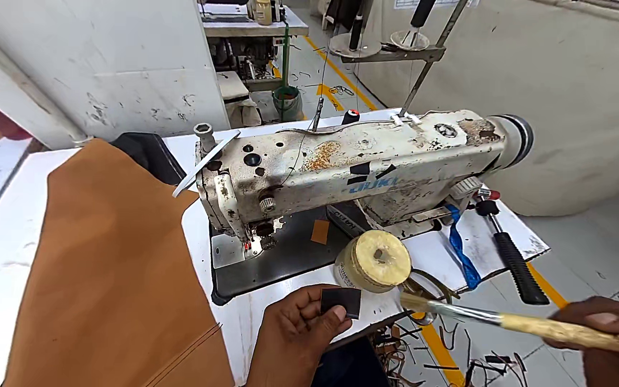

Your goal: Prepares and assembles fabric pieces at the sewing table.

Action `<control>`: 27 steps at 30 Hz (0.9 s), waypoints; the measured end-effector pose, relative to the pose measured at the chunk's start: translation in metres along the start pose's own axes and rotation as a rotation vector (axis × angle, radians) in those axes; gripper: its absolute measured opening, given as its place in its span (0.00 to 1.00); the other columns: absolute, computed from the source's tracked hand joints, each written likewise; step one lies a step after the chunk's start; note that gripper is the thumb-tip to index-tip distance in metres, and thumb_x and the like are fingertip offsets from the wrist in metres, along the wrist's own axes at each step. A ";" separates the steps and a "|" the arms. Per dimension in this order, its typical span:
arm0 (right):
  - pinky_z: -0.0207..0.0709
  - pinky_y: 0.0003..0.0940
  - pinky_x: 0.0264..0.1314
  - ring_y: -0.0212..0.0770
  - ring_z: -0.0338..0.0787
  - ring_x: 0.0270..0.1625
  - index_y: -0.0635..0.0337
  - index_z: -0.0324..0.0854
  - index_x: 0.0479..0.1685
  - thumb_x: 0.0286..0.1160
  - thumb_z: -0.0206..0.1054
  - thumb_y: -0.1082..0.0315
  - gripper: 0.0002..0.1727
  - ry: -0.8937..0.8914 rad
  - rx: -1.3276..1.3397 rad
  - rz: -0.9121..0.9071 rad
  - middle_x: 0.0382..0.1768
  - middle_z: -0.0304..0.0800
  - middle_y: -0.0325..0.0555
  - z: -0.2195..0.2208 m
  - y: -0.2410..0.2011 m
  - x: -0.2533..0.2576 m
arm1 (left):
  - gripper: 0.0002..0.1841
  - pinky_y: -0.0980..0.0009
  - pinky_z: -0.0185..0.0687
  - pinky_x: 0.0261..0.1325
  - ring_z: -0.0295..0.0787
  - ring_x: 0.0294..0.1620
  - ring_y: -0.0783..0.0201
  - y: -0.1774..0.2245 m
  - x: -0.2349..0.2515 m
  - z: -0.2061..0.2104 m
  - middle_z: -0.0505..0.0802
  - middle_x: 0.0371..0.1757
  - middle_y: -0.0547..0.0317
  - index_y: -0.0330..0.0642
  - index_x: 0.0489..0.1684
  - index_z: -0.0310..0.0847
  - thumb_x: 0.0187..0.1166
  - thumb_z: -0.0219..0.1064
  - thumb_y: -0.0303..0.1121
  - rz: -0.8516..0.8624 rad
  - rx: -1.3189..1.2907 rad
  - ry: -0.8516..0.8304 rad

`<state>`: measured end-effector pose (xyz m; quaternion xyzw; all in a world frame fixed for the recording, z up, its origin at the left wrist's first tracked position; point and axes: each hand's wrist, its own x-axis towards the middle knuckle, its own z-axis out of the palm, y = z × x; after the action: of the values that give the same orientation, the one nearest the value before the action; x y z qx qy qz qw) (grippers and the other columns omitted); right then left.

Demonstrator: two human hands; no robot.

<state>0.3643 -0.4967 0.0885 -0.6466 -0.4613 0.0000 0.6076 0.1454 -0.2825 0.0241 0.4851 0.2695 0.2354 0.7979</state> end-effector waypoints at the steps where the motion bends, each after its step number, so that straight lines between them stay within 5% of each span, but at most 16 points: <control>1: 0.89 0.23 0.37 0.28 0.94 0.39 0.39 0.88 0.47 0.84 0.66 0.52 0.08 -0.052 -0.011 -0.014 0.39 0.93 0.25 0.010 -0.003 0.000 | 0.13 0.57 0.96 0.57 0.98 0.47 0.52 -0.002 -0.002 -0.001 0.96 0.47 0.41 0.25 0.58 0.85 0.77 0.70 0.18 0.001 0.026 -0.010; 8: 0.89 0.21 0.44 0.27 0.93 0.43 0.40 0.89 0.48 0.85 0.65 0.50 0.10 -0.224 -0.057 -0.092 0.41 0.94 0.26 0.050 0.000 0.001 | 0.15 0.60 0.97 0.55 0.99 0.45 0.53 -0.005 -0.012 -0.003 0.97 0.47 0.44 0.26 0.60 0.85 0.76 0.70 0.18 0.011 0.136 -0.080; 27: 0.88 0.23 0.47 0.26 0.92 0.46 0.42 0.88 0.47 0.85 0.65 0.52 0.09 -0.288 -0.143 -0.184 0.41 0.93 0.26 0.051 0.001 0.004 | 0.13 0.60 0.97 0.54 0.99 0.45 0.53 -0.011 -0.013 -0.007 0.97 0.46 0.44 0.26 0.57 0.86 0.76 0.71 0.18 -0.001 0.162 -0.072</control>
<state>0.3387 -0.4541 0.0763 -0.6366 -0.5996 0.0041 0.4850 0.1323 -0.2906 0.0136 0.5560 0.2593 0.1947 0.7653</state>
